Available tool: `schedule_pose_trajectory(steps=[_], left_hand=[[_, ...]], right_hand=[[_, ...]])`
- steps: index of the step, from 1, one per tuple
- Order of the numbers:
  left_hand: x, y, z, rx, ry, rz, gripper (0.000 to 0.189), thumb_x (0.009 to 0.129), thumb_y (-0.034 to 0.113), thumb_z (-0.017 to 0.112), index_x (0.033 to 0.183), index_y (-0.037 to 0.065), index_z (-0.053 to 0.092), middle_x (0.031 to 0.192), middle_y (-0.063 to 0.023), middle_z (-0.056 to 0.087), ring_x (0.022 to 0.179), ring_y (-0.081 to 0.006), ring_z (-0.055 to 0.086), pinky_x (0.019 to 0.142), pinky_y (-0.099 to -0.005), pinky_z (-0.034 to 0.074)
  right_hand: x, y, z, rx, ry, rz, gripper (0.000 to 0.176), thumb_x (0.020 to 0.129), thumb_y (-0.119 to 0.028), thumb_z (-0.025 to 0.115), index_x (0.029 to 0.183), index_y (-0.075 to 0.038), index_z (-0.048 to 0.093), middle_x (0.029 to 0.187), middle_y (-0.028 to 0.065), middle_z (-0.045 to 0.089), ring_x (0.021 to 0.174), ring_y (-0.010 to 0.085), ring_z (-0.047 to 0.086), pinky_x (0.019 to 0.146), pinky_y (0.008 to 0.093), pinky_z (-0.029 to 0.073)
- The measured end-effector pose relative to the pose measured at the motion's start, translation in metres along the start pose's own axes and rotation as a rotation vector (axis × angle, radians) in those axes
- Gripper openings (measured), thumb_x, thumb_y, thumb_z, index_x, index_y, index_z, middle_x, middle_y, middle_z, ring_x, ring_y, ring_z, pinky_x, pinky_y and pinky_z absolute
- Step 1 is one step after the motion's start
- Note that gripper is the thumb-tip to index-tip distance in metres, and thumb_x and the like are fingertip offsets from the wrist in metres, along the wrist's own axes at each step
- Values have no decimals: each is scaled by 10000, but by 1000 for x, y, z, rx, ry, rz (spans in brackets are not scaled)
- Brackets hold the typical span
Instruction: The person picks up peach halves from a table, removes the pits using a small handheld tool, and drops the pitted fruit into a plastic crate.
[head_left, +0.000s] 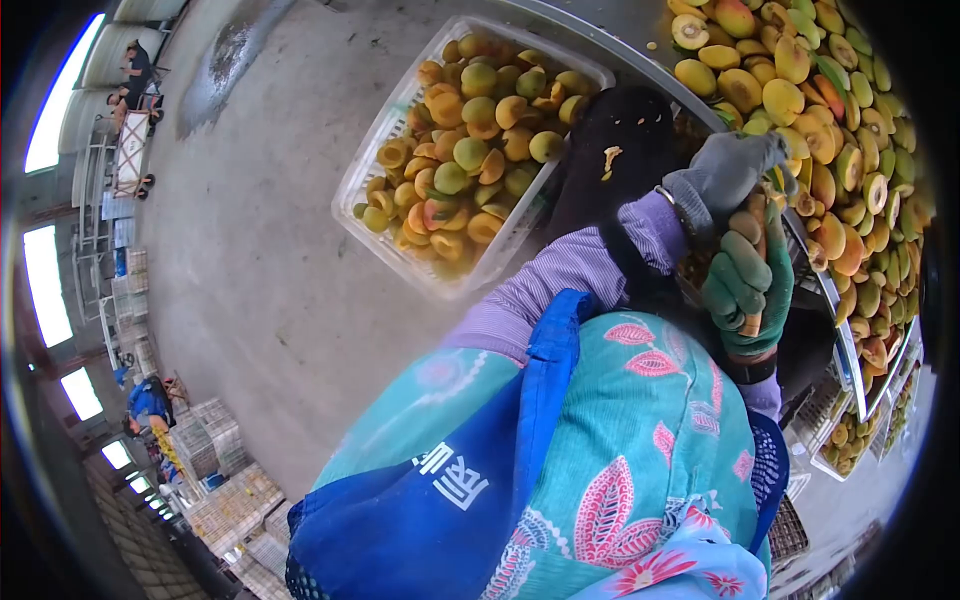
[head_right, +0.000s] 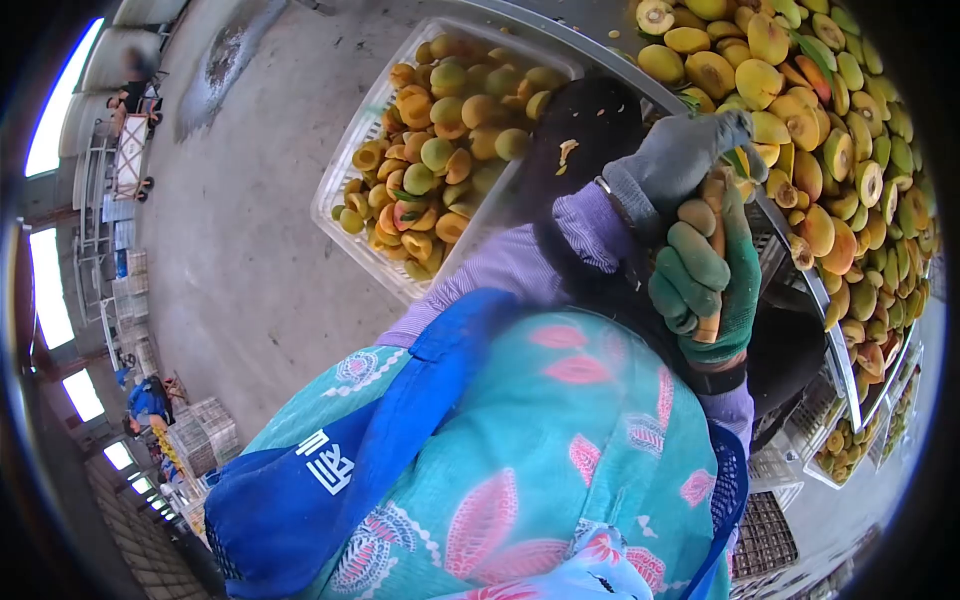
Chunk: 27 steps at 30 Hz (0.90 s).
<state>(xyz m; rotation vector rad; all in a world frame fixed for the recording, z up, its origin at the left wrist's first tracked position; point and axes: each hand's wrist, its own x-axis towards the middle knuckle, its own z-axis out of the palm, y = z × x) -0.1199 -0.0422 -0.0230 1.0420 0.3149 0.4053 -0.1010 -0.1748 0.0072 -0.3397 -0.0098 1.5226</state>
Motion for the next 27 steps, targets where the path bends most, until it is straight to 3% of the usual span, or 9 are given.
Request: schedule_pose_trajectory(steps=[2,5,7,9,11,12,14,19,27], left_hand=[[2,-17,-8,-19,103,187,375,927,350,551,1033,3,647,885,-91,672,727,-172,627,675,-282,505],[-27,6,-48,-674,-27,-241,319,931,273,570,1137,30,582,915,-91,658,687,-184,640,568,-257,496],[-80,48,-85,690,211,358,306,899,211,579,1151,38,578,962,-104,660,763,-208,671,577,-257,504],[-112,77,-101,162,651,-113,406,784,80,614,1184,22,577,1004,-151,665,911,-299,662,739,-348,540],[-164,40,-197,1928,222,-42,503,846,154,550,1340,96,473,1206,-209,590,1063,-382,592,826,-450,502],[-162,45,-182,1503,518,-571,539,839,245,583,1340,104,444,1208,-214,566,1086,-397,553,871,-455,468],[-198,-9,-264,2112,184,-94,420,824,358,616,1163,115,565,1153,-166,564,1070,-392,523,827,-484,432],[-5,98,-86,1464,266,191,217,852,203,560,1031,98,624,1112,-151,560,1021,-394,546,810,-480,453],[156,65,-89,2149,-287,318,423,780,97,646,1175,88,496,1113,-208,557,868,-330,642,712,-418,534]], right_hand=[[2,4,-1,52,-184,31,421,1037,-451,207,938,-110,433,546,-46,358,357,85,333,357,248,255],[3,4,4,66,-310,51,393,1036,-449,227,937,-119,416,551,-47,359,377,81,350,355,247,262],[-9,-7,1,6,-140,-25,383,1036,-442,245,935,-120,427,541,-51,357,364,82,330,348,246,257],[-23,-22,-8,-90,38,-91,371,1023,-454,313,923,-131,466,531,-52,353,367,84,325,346,243,258],[-30,-31,-12,-245,171,-153,386,1002,-489,356,907,-141,492,535,-50,368,380,86,342,356,243,275],[-36,-35,-13,-317,256,-187,394,992,-506,377,899,-146,505,537,-49,375,386,87,350,361,243,284],[-26,-49,-23,-296,586,-136,391,945,-534,483,878,-152,529,560,-46,420,415,94,386,403,251,342],[-23,-52,-11,-226,539,-160,421,908,-557,538,901,-136,530,587,-24,441,442,104,407,411,234,343],[-18,-50,-13,-414,580,-371,360,935,-494,533,908,-135,533,602,-38,458,457,82,424,397,234,350]])
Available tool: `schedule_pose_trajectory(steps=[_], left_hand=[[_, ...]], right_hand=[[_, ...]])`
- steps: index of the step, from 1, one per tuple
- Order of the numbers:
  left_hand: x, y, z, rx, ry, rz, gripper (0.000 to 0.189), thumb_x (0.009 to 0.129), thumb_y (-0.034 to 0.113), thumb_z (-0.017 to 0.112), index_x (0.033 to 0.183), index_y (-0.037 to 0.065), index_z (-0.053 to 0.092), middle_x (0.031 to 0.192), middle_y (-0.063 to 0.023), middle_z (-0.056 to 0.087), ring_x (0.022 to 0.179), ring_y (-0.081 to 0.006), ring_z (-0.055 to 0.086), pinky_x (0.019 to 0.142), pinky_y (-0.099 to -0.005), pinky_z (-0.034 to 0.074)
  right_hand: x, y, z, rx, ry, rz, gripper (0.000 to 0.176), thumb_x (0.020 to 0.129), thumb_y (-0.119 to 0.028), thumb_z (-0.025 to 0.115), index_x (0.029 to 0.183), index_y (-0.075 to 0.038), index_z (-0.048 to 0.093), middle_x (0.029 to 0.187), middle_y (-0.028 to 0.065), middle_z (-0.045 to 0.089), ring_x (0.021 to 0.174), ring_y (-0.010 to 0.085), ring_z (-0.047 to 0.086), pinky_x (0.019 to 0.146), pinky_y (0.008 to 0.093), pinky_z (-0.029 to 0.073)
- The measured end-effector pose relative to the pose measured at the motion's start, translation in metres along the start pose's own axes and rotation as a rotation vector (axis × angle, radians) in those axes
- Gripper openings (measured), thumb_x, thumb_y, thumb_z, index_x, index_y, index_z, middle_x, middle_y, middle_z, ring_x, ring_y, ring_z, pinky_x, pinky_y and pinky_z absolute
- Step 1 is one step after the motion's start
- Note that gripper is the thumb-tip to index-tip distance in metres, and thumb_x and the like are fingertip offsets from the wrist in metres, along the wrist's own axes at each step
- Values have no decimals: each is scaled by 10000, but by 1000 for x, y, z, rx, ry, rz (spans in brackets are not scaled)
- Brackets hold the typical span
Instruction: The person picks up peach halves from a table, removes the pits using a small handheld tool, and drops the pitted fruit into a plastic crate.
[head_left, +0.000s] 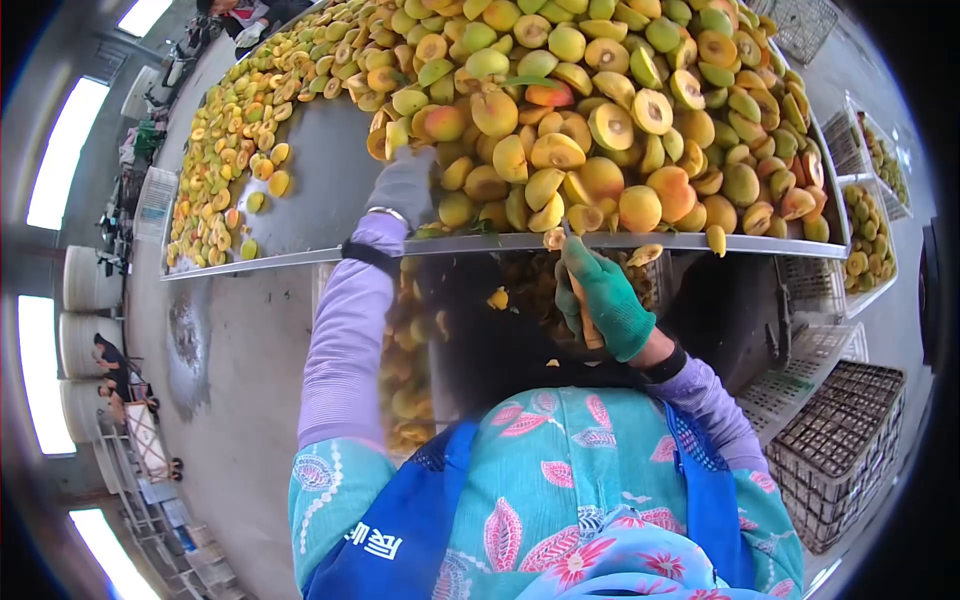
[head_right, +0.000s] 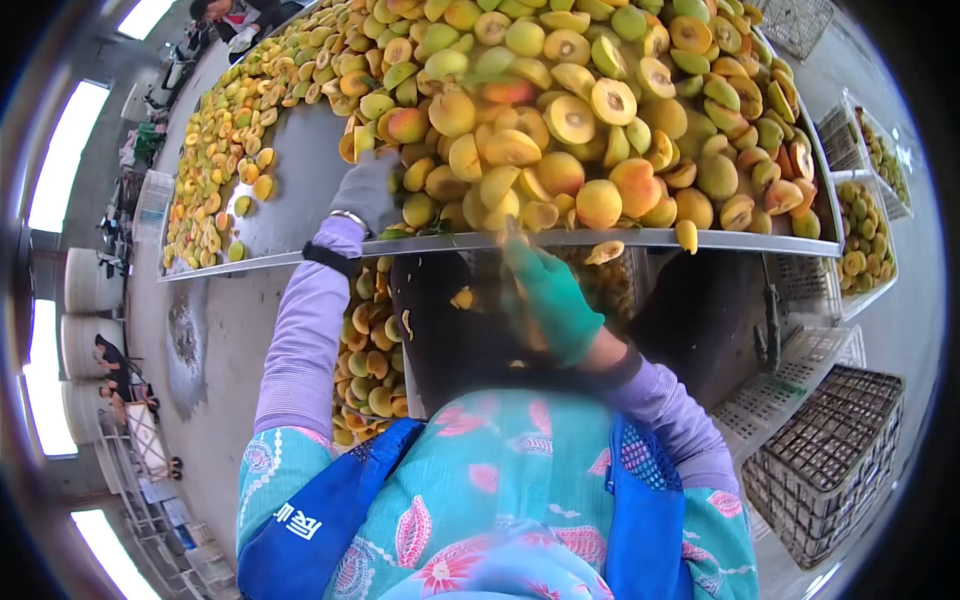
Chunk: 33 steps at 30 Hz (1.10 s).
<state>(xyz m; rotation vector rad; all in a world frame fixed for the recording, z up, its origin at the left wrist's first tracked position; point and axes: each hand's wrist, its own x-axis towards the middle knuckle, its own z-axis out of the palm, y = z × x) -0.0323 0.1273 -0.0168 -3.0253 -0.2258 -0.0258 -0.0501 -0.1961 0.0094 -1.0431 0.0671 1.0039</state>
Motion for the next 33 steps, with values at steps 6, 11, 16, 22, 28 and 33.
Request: schedule_pose_trajectory(steps=[6,11,16,22,28,33], left_hand=[[-72,48,-53,-1667,45,-407,311,915,250,600,1099,8,538,918,-89,650,617,-125,610,523,-229,484],[-82,106,-35,-1618,246,-198,330,970,301,503,1100,8,579,1023,-98,639,735,-172,620,624,-263,515],[-71,136,-32,-1061,475,-51,403,997,328,439,1219,6,534,1153,-136,598,983,-232,619,875,-332,511],[-73,142,-11,-1680,385,-287,275,950,196,507,1115,-15,570,1019,-127,635,899,-197,634,791,-304,523],[-70,158,-12,-1710,614,-320,284,982,233,520,1058,-33,584,925,-51,615,763,-111,553,659,-238,466],[-68,172,-25,-1615,649,-417,284,980,249,525,999,-15,626,834,-15,598,726,-82,522,625,-214,432]], right_hand=[[39,7,25,-662,119,-665,340,918,-378,616,957,-49,539,649,-37,481,532,144,476,486,344,409],[60,-4,40,-453,-72,-447,391,926,-372,583,1065,-13,509,678,109,557,603,261,568,561,397,459],[42,-6,23,-976,263,-652,436,950,-438,501,993,-5,525,706,211,620,658,417,618,583,499,471],[33,13,13,-1161,93,-643,418,960,-425,483,917,-13,537,684,219,603,650,424,600,591,491,472],[24,15,22,-857,83,-431,446,967,-426,470,929,13,539,750,255,601,731,436,600,644,474,470],[30,30,14,-734,61,-387,435,970,-409,477,948,19,554,807,267,613,759,428,602,665,464,468]])
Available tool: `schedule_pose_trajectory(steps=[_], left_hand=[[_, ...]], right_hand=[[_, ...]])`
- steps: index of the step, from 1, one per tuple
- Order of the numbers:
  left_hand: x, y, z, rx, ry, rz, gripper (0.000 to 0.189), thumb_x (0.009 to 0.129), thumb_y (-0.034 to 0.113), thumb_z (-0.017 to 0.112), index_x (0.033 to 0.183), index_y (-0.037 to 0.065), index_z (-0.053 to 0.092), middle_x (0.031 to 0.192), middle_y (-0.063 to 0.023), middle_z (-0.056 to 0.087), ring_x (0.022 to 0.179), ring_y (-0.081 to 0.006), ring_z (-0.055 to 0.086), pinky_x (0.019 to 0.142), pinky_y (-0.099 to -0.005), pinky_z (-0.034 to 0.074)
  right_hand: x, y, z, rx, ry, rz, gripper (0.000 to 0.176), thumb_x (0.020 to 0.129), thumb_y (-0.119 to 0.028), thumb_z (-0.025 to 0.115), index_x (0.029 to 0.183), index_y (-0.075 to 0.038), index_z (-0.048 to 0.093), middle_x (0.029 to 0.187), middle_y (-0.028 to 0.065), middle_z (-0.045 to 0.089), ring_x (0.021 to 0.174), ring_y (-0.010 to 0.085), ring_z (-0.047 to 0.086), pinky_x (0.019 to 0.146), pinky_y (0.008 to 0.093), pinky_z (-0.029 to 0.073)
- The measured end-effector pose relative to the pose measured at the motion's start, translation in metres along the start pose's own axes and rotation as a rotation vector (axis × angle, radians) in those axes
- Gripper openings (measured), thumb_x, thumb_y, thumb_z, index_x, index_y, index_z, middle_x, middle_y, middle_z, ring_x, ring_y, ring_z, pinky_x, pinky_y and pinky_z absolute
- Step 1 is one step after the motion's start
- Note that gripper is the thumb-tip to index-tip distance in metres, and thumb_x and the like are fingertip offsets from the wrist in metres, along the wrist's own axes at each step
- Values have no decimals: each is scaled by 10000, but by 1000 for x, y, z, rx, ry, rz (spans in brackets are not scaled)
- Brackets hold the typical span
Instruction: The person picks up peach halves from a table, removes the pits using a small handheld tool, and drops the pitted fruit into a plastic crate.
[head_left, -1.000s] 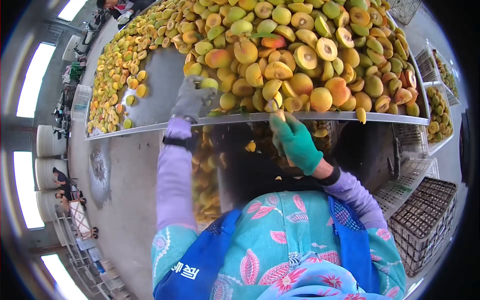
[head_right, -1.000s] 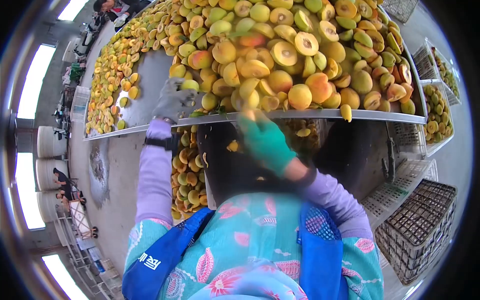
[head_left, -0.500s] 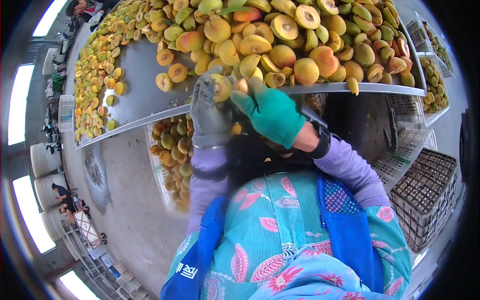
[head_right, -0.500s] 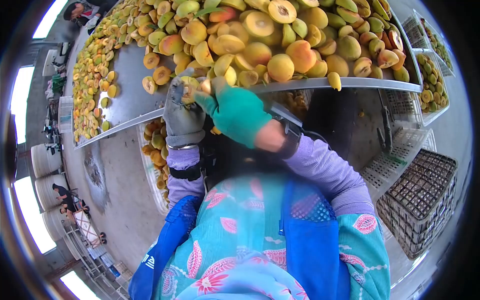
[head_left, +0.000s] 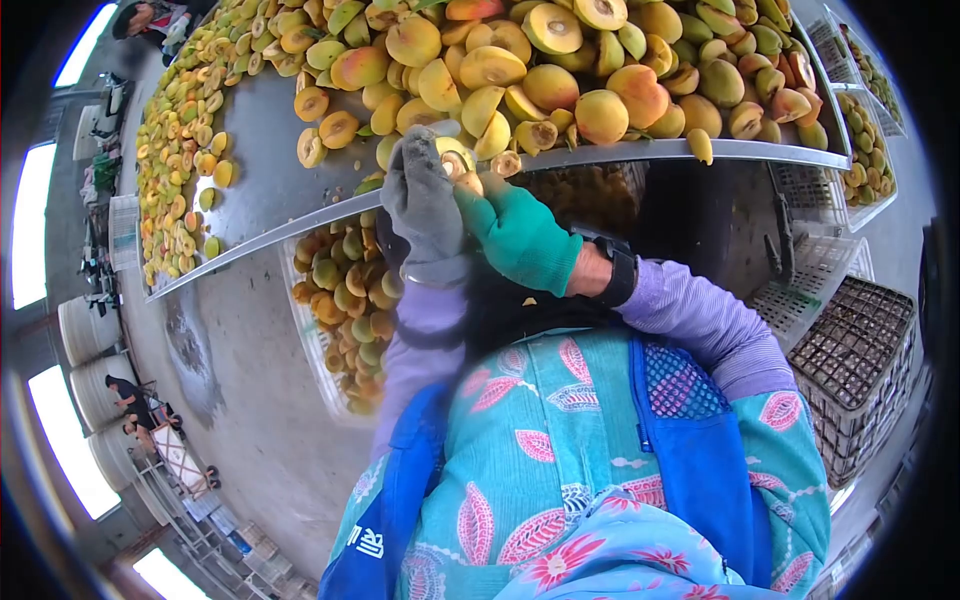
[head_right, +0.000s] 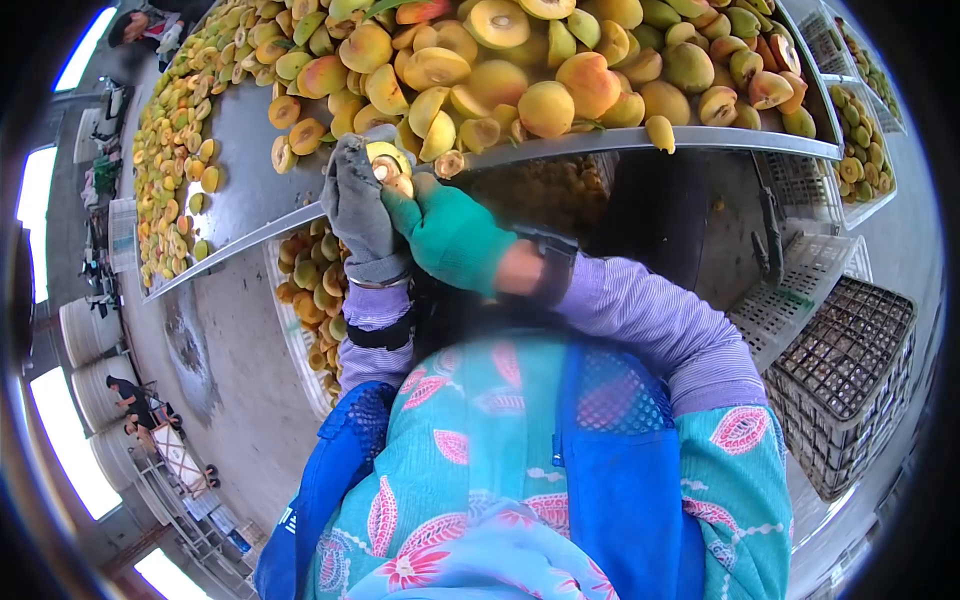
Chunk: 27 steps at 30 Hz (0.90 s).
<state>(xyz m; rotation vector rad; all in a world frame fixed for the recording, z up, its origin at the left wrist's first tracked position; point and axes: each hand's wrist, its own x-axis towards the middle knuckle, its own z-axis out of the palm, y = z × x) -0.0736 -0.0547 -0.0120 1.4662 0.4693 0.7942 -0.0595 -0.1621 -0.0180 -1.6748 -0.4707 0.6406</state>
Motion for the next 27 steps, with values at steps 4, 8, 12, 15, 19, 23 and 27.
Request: schedule_pose_trajectory(steps=[4,8,12,15,19,23,27], left_hand=[[3,-7,0,85,-37,-4,276,977,245,527,947,-2,645,794,-12,587,698,-72,507,600,-217,417],[3,-2,2,127,-97,74,269,970,244,539,960,-5,641,776,-16,578,667,-67,498,562,-225,400],[2,-2,2,164,-123,2,261,975,232,537,1006,-5,642,821,-31,593,721,-70,517,611,-212,429],[5,-5,11,-66,-65,-42,231,974,192,539,1022,-14,631,881,-43,628,776,-78,565,672,-201,466],[15,-1,-5,184,-380,-50,263,970,222,544,1009,-23,630,875,-56,646,761,-106,593,671,-228,490],[19,8,8,103,-312,-370,326,982,259,499,930,-34,632,821,-131,656,704,-203,644,677,-296,542],[40,23,9,320,-824,-56,344,964,306,517,895,-4,648,726,-78,645,662,-123,595,610,-248,476]], right_hand=[[3,8,6,206,16,-7,409,972,-382,490,983,19,570,827,238,628,753,360,618,673,433,470],[-1,11,10,268,80,-55,399,975,-378,487,1006,8,585,826,185,637,783,275,620,708,378,476],[-5,2,-15,206,-75,58,432,969,-423,478,1038,-11,587,770,149,627,608,233,603,545,343,488],[-12,-18,-13,397,-87,235,484,965,-487,440,1070,-35,575,668,81,580,398,166,505,328,320,416],[-3,11,-25,426,-273,194,456,965,-508,428,1029,-79,568,580,11,496,429,112,474,344,286,386],[-15,-20,-17,1070,-419,502,399,970,-518,406,886,-147,526,594,-20,474,406,98,395,352,259,325],[-15,-17,-29,1236,-525,384,370,995,-480,375,820,-163,453,582,-66,382,389,67,330,362,228,293]])
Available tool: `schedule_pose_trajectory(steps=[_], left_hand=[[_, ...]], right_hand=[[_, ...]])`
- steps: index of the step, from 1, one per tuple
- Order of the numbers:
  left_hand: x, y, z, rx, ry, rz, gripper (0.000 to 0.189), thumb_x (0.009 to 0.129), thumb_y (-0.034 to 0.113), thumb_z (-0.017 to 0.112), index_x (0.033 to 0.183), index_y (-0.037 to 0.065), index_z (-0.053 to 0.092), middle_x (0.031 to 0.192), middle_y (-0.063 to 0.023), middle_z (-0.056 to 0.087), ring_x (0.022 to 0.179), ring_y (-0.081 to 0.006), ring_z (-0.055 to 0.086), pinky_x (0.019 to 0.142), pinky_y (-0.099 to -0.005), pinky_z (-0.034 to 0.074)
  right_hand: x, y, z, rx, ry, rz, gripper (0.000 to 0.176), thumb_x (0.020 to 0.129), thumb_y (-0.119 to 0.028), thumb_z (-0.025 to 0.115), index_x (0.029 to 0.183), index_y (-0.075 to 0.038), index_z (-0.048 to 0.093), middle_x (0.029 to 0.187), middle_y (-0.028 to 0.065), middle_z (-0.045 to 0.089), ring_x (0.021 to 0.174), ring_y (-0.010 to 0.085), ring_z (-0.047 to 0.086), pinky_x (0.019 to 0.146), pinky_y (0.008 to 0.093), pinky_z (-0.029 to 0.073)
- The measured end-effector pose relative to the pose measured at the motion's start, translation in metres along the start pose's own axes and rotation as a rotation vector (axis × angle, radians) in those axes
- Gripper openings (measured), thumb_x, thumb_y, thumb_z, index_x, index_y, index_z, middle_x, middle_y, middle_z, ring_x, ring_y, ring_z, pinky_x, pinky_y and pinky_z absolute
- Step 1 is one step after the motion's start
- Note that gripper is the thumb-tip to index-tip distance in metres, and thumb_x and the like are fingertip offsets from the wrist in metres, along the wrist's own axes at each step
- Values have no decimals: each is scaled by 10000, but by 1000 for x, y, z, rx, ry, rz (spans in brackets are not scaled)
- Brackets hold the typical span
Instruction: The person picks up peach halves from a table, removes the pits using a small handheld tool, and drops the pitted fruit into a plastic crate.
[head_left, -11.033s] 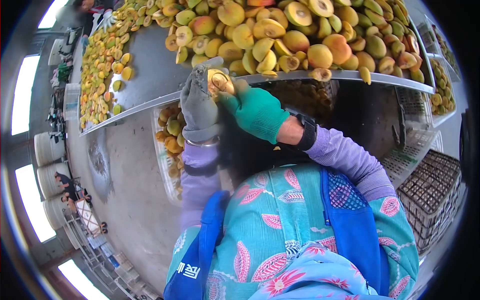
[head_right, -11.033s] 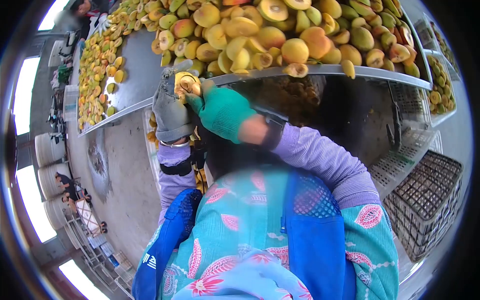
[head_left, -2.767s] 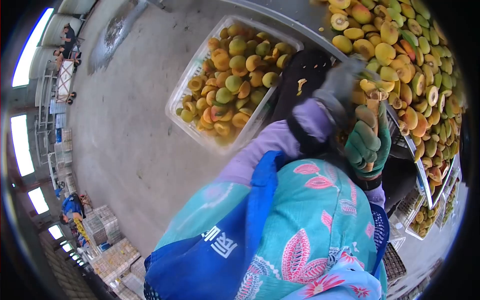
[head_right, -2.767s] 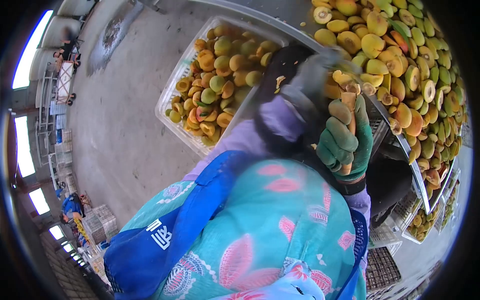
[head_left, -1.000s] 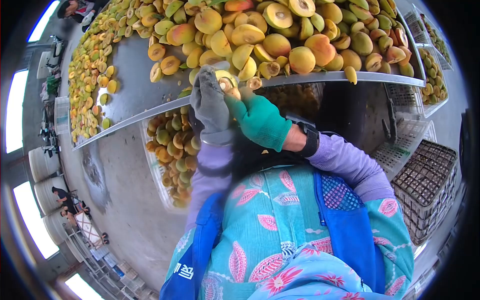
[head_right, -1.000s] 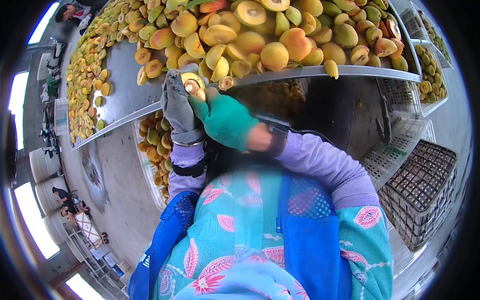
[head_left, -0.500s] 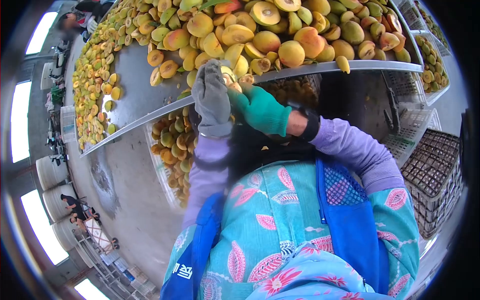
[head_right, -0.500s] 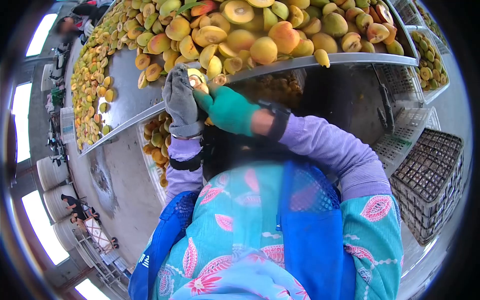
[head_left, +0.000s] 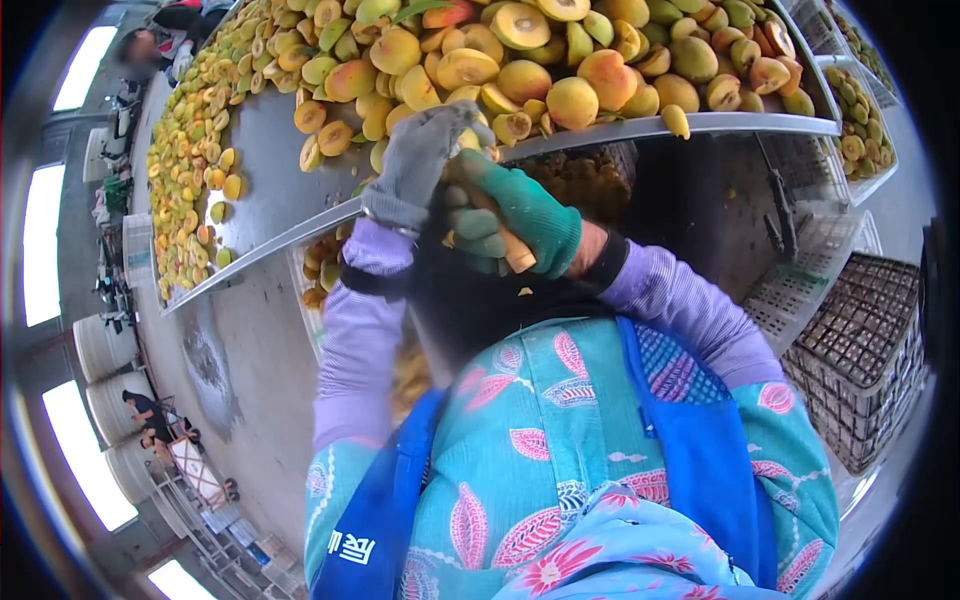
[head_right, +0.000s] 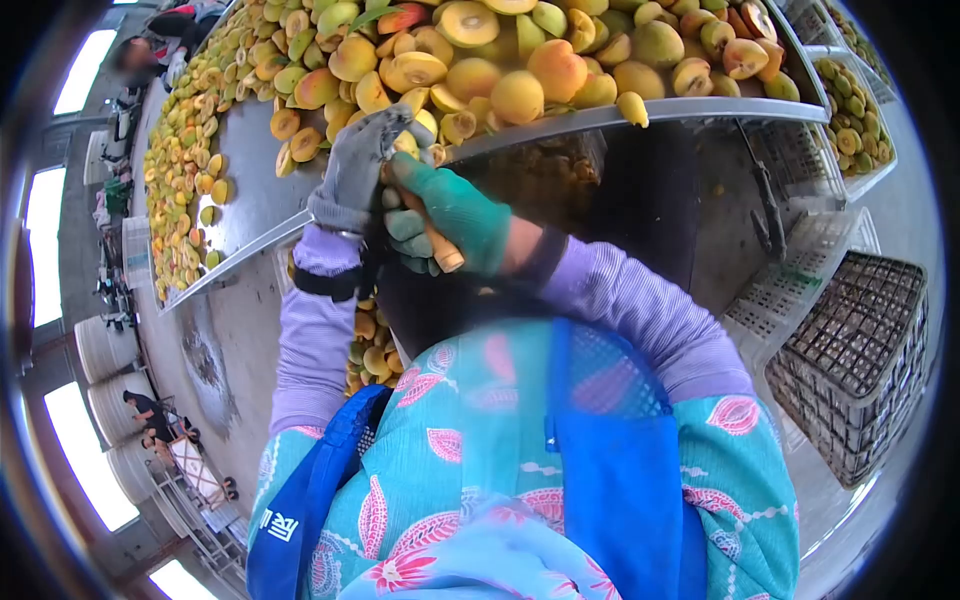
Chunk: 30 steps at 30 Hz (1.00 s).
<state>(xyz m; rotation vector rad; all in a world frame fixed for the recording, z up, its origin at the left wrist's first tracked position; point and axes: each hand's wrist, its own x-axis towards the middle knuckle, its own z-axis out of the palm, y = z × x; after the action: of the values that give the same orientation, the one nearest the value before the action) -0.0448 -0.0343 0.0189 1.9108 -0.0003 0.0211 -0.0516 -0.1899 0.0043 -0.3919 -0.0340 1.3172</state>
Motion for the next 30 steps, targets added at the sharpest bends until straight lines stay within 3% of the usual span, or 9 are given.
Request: schedule_pose_trajectory(steps=[6,9,12,14,15,17,21,26,30], left_hand=[[-34,-68,-5,-1389,82,-83,295,952,330,505,941,49,597,805,-100,644,594,-174,578,545,-273,472],[-114,-49,-15,-915,858,-325,276,927,352,555,939,78,581,832,-123,666,471,-189,534,370,-310,390],[-248,-142,-58,841,960,-467,396,915,354,534,1108,10,569,1110,-215,590,999,-393,552,896,-439,432],[-346,-239,-64,1015,664,-932,650,806,420,622,1326,79,432,1286,-237,494,1098,-423,525,927,-493,409],[-356,-252,-70,1132,705,-629,551,813,397,615,1269,105,507,1213,-273,534,1095,-442,531,904,-507,423],[-275,-161,-109,865,652,-1116,427,831,372,612,1162,103,595,1102,-286,580,1032,-440,557,870,-511,431],[-123,-107,-179,1153,884,-147,345,881,312,588,1071,27,634,925,-261,631,885,-427,598,774,-471,462],[13,-109,-212,1004,271,-548,369,797,219,716,1055,-31,628,1059,-193,635,863,-337,647,775,-399,514],[-24,-98,-189,118,538,-311,401,770,57,725,1137,-38,594,1113,-134,623,879,-217,652,811,-313,542]], right_hand=[[16,11,-15,408,-475,142,309,990,-433,409,867,-159,483,593,-64,386,444,87,364,455,266,309],[-12,-3,-16,212,-197,85,352,1006,-455,377,923,-140,512,574,-69,382,417,78,365,400,254,306],[-17,-10,-38,0,79,79,357,976,-482,444,925,-138,522,570,-60,409,421,81,396,403,248,328],[-17,-17,-22,-268,344,15,362,955,-498,485,927,-139,527,572,-56,427,426,83,413,405,245,342],[-11,-24,-25,-228,356,14,372,955,-505,480,931,-137,528,580,-56,439,431,79,419,408,244,350],[-2,-30,-37,-138,397,28,391,956,-520,469,939,-134,531,598,-55,464,441,70,431,414,243,367],[10,-17,-7,-106,415,-8,334,954,-470,512,982,-138,545,610,-81,398,481,53,415,416,194,336],[20,-8,3,-494,529,-181,350,949,-456,535,928,-107,552,606,-48,452,467,60,428,408,200,336],[35,-11,13,-735,573,-284,340,954,-432,529,892,-99,542,617,-18,497,444,66,430,411,212,339]])
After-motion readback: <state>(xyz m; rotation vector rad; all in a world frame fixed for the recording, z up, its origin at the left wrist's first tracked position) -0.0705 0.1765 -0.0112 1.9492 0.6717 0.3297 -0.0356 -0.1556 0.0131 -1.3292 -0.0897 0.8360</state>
